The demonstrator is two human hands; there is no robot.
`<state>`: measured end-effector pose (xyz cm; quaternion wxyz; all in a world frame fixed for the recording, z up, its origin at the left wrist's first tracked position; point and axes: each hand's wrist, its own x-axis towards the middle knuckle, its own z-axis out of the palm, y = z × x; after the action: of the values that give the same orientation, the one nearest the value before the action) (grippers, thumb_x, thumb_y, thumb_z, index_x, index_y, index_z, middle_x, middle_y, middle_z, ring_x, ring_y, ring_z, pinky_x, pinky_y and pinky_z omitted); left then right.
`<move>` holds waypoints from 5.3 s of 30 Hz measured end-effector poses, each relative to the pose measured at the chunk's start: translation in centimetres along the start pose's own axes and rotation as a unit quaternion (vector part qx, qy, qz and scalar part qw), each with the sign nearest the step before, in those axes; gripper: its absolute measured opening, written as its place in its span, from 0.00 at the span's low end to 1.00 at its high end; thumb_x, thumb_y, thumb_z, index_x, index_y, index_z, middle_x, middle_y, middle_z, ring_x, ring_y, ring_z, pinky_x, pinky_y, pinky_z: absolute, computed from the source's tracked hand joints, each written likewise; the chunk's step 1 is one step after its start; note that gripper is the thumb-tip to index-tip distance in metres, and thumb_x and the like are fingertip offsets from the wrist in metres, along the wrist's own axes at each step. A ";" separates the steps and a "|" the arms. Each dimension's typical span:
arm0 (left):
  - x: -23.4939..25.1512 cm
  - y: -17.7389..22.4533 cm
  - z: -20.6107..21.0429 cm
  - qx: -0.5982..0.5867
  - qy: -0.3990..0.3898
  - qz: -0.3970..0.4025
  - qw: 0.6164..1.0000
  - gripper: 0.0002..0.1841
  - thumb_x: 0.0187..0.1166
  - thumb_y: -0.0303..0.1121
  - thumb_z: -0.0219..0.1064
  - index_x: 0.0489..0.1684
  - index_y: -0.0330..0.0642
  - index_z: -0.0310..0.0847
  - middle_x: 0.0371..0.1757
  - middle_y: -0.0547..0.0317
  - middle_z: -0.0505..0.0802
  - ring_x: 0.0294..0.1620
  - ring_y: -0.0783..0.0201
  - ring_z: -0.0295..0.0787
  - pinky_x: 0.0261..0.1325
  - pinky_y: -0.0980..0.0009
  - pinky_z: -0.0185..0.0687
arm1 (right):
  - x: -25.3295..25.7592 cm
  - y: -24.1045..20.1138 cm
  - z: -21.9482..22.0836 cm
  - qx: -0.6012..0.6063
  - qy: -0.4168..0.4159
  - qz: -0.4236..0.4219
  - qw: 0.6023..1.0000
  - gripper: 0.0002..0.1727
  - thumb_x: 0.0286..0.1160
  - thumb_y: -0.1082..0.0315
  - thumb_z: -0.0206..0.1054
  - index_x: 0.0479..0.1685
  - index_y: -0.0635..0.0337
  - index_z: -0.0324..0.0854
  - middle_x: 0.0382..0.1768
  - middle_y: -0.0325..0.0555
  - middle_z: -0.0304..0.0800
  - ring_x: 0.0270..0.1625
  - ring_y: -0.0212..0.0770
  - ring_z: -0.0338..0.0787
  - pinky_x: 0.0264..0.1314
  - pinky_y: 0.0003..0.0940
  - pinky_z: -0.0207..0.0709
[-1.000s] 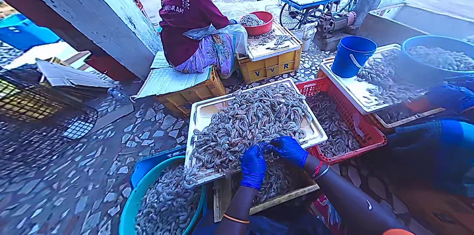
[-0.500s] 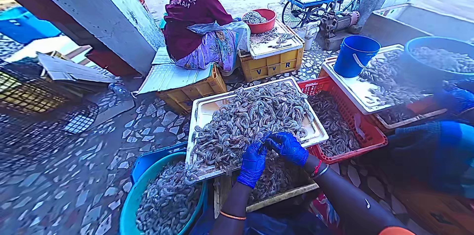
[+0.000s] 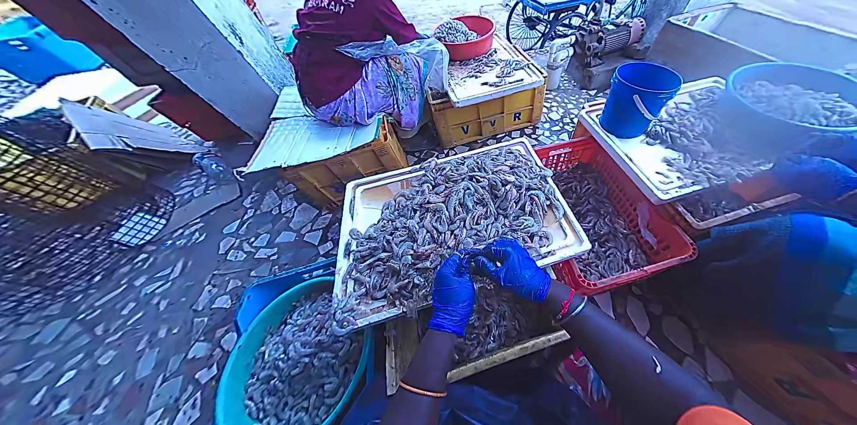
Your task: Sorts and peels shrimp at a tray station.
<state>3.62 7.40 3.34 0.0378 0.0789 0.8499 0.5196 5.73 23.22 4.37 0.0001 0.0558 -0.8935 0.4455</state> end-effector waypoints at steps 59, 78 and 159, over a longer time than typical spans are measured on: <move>-0.2 -0.5 -3.2 -0.063 -0.151 -0.048 0.985 0.15 0.88 0.37 0.63 0.61 0.37 0.86 0.54 0.52 0.93 0.54 0.68 0.89 0.66 0.66 0.81 | -2.4 -2.5 -2.3 0.243 0.090 0.059 0.964 0.12 0.85 0.65 0.57 0.37 0.58 0.85 0.28 0.35 0.88 0.31 0.28 0.84 0.42 0.27 0.80; -1.0 -0.7 -2.8 -0.167 -0.036 0.174 0.970 0.11 0.84 0.25 0.61 0.56 0.33 0.86 0.54 0.54 0.93 0.56 0.71 0.90 0.66 0.70 0.84 | -2.6 -2.9 0.8 -0.072 0.035 -0.050 0.996 0.18 0.88 0.64 0.58 0.69 0.50 0.87 0.53 0.44 0.95 0.60 0.43 0.90 0.76 0.52 0.72; -8.4 6.0 -22.0 -0.514 0.300 0.001 0.804 0.18 0.96 0.35 0.36 0.69 0.47 0.70 0.41 0.66 0.83 0.35 0.74 0.83 0.42 0.78 0.83 | -3.3 -6.2 -4.2 0.335 0.059 0.054 0.939 0.19 0.86 0.56 0.65 0.35 0.63 0.86 0.25 0.39 0.88 0.27 0.30 0.85 0.37 0.28 0.80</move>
<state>9.20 -10.66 18.56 -0.1848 -0.1114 0.4273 0.8780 9.43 23.18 11.68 0.0101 -0.0217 -0.6929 0.7206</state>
